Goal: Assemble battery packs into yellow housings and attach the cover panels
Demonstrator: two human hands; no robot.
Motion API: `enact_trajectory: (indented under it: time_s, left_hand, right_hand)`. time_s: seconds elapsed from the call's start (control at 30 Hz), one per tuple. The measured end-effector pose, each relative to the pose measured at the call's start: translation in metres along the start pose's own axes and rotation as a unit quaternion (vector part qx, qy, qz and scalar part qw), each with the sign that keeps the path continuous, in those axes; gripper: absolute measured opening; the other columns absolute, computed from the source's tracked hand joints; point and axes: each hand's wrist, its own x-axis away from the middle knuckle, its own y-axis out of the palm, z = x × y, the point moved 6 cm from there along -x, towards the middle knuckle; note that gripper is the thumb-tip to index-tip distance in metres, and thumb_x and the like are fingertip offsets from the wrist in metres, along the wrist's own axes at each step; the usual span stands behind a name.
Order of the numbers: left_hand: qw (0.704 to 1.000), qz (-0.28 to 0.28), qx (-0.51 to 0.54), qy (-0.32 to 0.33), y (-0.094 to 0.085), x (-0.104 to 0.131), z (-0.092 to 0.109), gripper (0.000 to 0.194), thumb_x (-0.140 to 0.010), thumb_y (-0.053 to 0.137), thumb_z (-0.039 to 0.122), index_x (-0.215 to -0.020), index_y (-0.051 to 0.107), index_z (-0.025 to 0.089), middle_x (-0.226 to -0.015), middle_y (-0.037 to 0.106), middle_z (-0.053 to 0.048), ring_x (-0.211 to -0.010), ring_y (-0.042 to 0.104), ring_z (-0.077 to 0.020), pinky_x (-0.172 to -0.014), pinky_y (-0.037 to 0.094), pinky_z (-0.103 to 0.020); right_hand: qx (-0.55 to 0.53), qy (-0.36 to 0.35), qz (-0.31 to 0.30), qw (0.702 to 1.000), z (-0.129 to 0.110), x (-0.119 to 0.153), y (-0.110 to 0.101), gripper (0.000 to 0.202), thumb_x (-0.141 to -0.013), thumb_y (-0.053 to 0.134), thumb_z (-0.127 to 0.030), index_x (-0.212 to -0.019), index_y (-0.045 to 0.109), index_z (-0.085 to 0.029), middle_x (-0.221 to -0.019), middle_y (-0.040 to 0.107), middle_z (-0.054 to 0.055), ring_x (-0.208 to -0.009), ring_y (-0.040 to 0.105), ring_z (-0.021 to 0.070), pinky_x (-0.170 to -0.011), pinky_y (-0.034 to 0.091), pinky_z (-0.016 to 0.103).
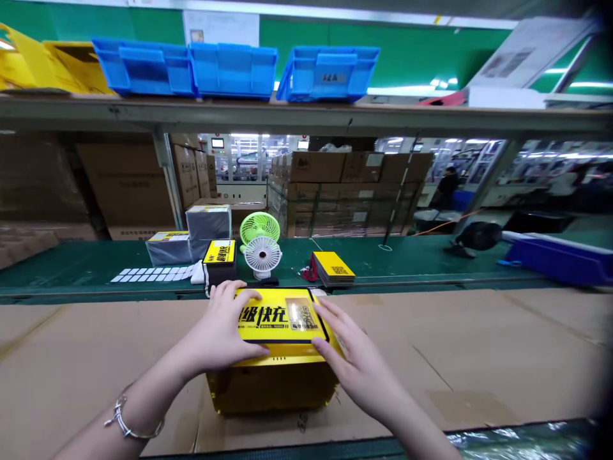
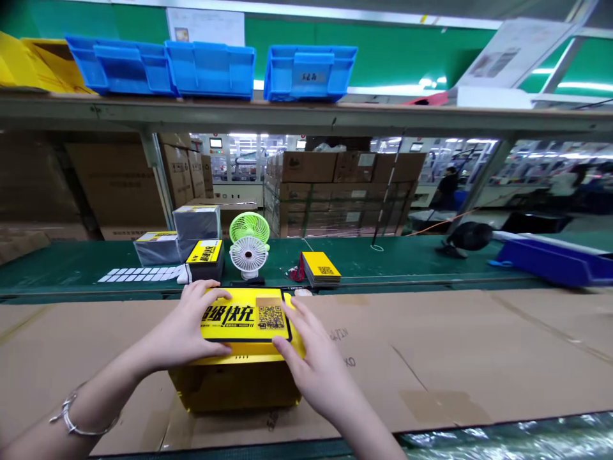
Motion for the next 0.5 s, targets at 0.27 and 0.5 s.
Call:
enact_trajectory:
  time_s: [0.27, 0.5]
  left_hand:
    - [0.998, -0.027, 0.041, -0.046, 0.014, -0.001, -0.004, 0.067, -0.049, 0.074, 0.056, -0.105, 0.050, 0.028, -0.127, 0.035, -0.006, -0.124, 0.028, -0.0275, -0.104, 0.031, -0.044]
    - [0.995, -0.037, 0.073, -0.058, 0.017, -0.002, -0.004, 0.067, -0.047, 0.076, 0.053, -0.103, 0.051, 0.027, -0.126, 0.036, -0.007, -0.123, 0.029, -0.0278, -0.104, 0.030, -0.044]
  right_hand:
    - [0.022, 0.016, -0.027, 0.999, 0.034, -0.005, -0.003, 0.049, -0.075, 0.060, -0.049, -0.118, 0.058, -0.028, -0.137, 0.045, 0.003, -0.126, 0.040, 0.0246, -0.109, 0.030, 0.044]
    - [-0.065, 0.030, -0.034, 0.997, 0.043, -0.006, -0.006, 0.046, -0.072, 0.065, -0.046, -0.115, 0.060, -0.028, -0.134, 0.048, 0.003, -0.126, 0.042, 0.0250, -0.108, 0.031, 0.045]
